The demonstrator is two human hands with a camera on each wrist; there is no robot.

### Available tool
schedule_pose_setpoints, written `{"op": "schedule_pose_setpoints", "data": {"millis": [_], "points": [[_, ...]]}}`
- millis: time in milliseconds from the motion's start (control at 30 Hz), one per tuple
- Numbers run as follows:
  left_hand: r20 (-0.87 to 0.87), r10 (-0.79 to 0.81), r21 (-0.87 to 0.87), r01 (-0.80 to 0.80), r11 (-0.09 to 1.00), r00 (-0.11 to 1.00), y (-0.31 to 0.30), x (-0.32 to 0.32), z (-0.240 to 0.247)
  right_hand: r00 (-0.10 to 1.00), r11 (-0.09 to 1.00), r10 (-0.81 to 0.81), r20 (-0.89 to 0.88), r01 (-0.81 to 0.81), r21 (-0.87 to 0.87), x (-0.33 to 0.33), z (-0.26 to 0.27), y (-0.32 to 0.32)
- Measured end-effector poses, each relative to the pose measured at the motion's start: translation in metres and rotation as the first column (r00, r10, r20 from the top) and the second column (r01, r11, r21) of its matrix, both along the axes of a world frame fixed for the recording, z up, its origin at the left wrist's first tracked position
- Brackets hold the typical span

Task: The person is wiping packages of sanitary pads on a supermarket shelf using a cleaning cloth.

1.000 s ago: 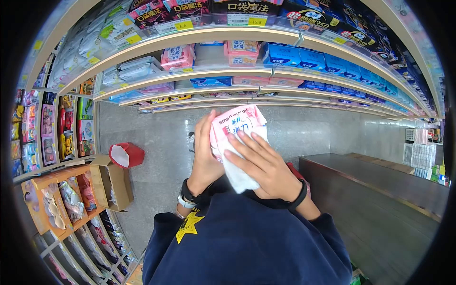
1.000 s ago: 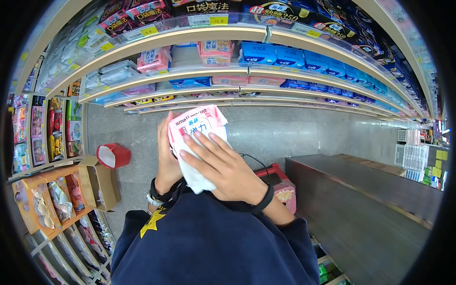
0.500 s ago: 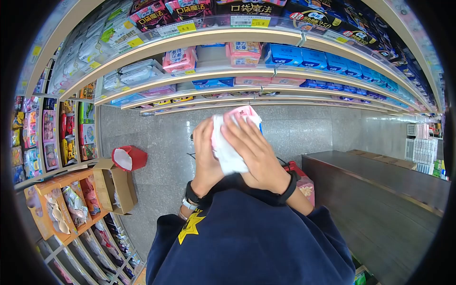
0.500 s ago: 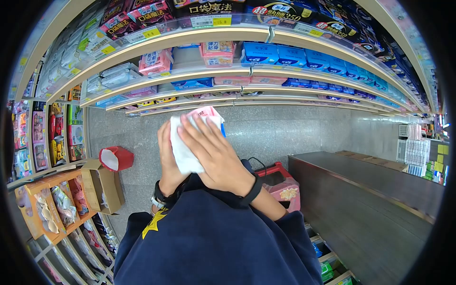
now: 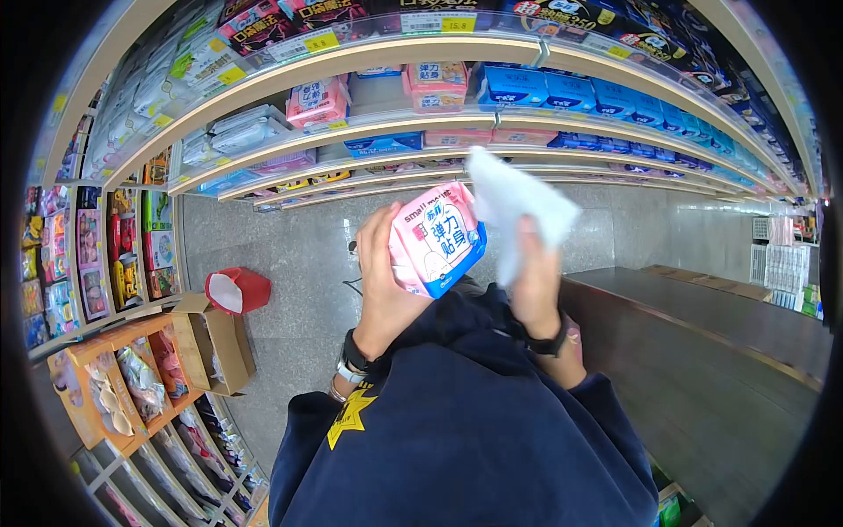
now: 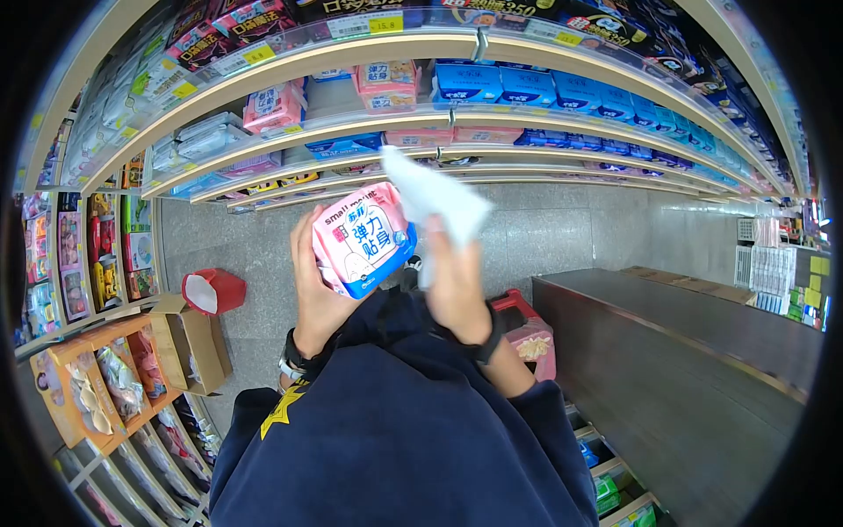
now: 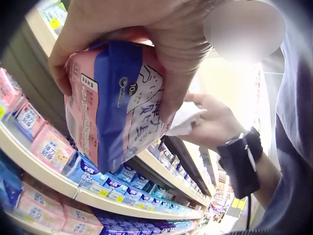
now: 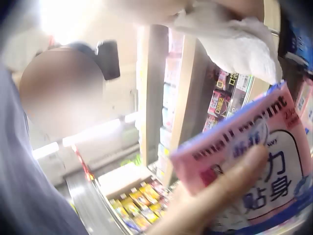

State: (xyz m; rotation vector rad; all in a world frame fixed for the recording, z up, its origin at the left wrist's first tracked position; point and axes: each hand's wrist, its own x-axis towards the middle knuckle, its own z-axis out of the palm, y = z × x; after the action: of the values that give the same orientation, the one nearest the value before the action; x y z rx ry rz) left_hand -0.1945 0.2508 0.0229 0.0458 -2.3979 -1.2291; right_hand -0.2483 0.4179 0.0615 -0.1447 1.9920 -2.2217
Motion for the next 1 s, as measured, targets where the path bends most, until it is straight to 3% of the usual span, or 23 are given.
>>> {"op": "schedule_pose_setpoints", "data": {"millis": [33, 67, 100, 167, 267, 367, 400, 433, 467, 533, 600, 667, 767, 867, 900, 933, 1000], "points": [[0.009, 0.0, 0.002, 0.0, 1.0, 1.0, 0.002, -0.001, 0.001, 0.928, 0.969, 0.187, -0.323, -0.121, 0.215, -0.009, 0.009, -0.014], [0.018, 0.0, 0.004, -0.001, 1.0, 1.0, 0.004, -0.001, 0.002, 0.841, 0.931, 0.299, -0.451, -0.153, 0.331, -0.012, -0.003, -0.024], [0.009, 0.008, 0.005, -0.008, 1.0, 1.0, 0.004, -0.002, 0.001, 0.668, 0.772, 0.543, -0.509, -0.157, 0.616, -0.014, -0.001, -0.024], [-0.004, 0.031, 0.007, -0.031, 1.0, 1.0, -0.002, -0.001, 0.0, 0.652, 0.753, 0.571, -0.499, -0.172, 0.636, -0.006, -0.001, -0.024], [0.078, 0.095, 0.255, -0.112, 0.96, 0.992, -0.009, 0.001, -0.004, 0.6, 0.699, 0.666, -0.444, -0.292, 0.653, 0.008, 0.0, -0.012], [0.066, 0.093, 0.262, -0.107, 0.959, 0.994, -0.012, 0.002, -0.005, 0.547, 0.651, 0.737, -0.397, -0.417, 0.634, 0.013, -0.003, 0.01], [0.06, 0.09, 0.273, -0.103, 0.956, 0.994, -0.013, 0.003, -0.006, 0.658, 0.732, 0.68, -0.324, -0.583, 0.351, 0.015, -0.009, 0.019], [0.12, 0.071, 0.424, -0.115, 0.898, 0.99, -0.014, 0.003, -0.008, 0.739, 0.759, 0.64, -0.209, -0.651, 0.022, 0.02, -0.021, 0.03], [0.104, 0.059, 0.434, -0.099, 0.895, 0.993, -0.014, 0.003, -0.007, 0.778, 0.728, 0.624, -0.069, -0.611, -0.311, 0.023, -0.033, 0.039], [0.072, 0.032, 0.454, -0.062, 0.889, 0.997, -0.016, 0.002, -0.004, 0.897, 0.766, 0.436, 0.072, -0.327, -0.553, 0.022, -0.045, 0.048], [0.032, -0.034, 0.399, 0.019, 0.917, 0.999, -0.016, 0.004, 0.001, 0.895, 0.753, 0.137, 0.425, 0.184, -0.631, 0.017, -0.054, 0.046], [-0.005, -0.108, 0.34, 0.103, 0.935, 0.994, -0.015, 0.006, 0.005, 0.843, 0.792, -0.107, 0.527, 0.392, -0.468, 0.008, -0.057, 0.035], [-0.066, -0.133, 0.303, 0.147, 0.942, 0.989, -0.01, 0.007, 0.0, 0.846, 0.798, -0.016, 0.532, 0.332, -0.503, 0.005, -0.057, 0.018], [-0.131, -0.186, 0.221, 0.211, 0.952, 0.974, -0.004, 0.005, -0.001, 0.865, 0.791, 0.184, 0.467, 0.153, -0.593, 0.011, -0.047, 0.004], [-0.183, -0.203, 0.167, 0.234, 0.958, 0.962, 0.002, 0.001, 0.005, 0.881, 0.637, 0.353, 0.314, 0.019, -0.771, 0.014, -0.051, 0.007], [-0.235, -0.222, 0.111, 0.253, 0.961, 0.946, 0.005, -0.002, 0.009, 0.889, 0.74, 0.275, 0.366, 0.047, -0.671, 0.022, -0.053, 0.004], [-0.191, -0.31, 0.121, 0.336, 0.934, 0.931, 0.003, -0.001, 0.01, 0.909, 0.794, 0.094, 0.405, 0.177, -0.582, 0.029, -0.055, -0.004]]}}
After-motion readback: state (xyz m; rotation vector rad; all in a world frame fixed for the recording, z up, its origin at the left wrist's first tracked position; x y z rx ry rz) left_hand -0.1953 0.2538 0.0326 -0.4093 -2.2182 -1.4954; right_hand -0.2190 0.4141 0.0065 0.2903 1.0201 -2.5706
